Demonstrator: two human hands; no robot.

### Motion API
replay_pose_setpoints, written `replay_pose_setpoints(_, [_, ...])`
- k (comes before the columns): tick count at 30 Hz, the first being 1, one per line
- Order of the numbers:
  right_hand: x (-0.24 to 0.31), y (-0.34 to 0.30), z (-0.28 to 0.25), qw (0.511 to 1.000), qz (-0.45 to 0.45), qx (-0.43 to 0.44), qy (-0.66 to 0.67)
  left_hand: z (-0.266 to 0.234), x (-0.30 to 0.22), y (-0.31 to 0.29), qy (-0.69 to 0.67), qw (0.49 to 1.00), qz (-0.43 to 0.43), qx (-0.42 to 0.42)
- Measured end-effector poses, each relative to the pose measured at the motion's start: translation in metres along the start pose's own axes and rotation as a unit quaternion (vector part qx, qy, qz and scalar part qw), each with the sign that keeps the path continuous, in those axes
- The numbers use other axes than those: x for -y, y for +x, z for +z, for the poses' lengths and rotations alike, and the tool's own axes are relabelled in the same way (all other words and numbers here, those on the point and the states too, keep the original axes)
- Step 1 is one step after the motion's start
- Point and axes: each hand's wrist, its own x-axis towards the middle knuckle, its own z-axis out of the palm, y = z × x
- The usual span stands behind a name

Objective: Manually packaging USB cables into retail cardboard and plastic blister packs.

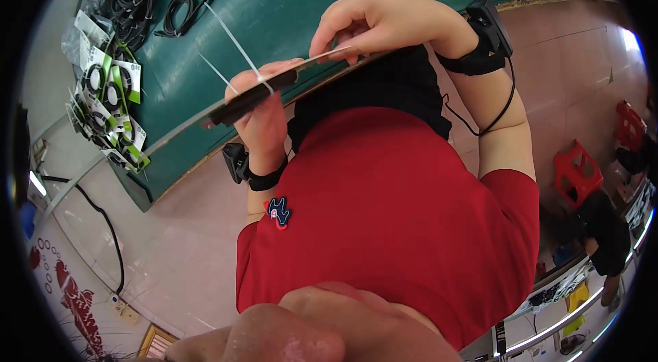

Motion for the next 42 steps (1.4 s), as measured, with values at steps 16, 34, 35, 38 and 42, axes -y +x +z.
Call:
replay_pose_setpoints(16, [0.003,0.006,0.03,0.93,-0.174,-0.174,-0.272,-0.021,0.005,0.004,-0.318,0.929,-0.186,-0.046])
replay_pose_setpoints(34, [-0.008,0.012,0.037,0.934,-0.188,-0.205,-0.225,-0.005,-0.006,0.008,-0.296,0.915,-0.243,-0.131])
replay_pose_setpoints(35, [-0.011,0.01,0.037,0.943,-0.163,-0.213,-0.196,-0.003,-0.008,0.01,-0.277,0.923,-0.236,-0.128])
replay_pose_setpoints(38, [-0.016,0.005,0.038,0.965,-0.091,-0.215,-0.122,0.0,-0.012,0.012,-0.244,0.938,-0.212,-0.126])
replay_pose_setpoints(42, [-0.017,0.0,0.039,0.974,-0.002,-0.22,-0.05,-0.002,-0.012,0.014,-0.196,0.951,-0.198,-0.137])
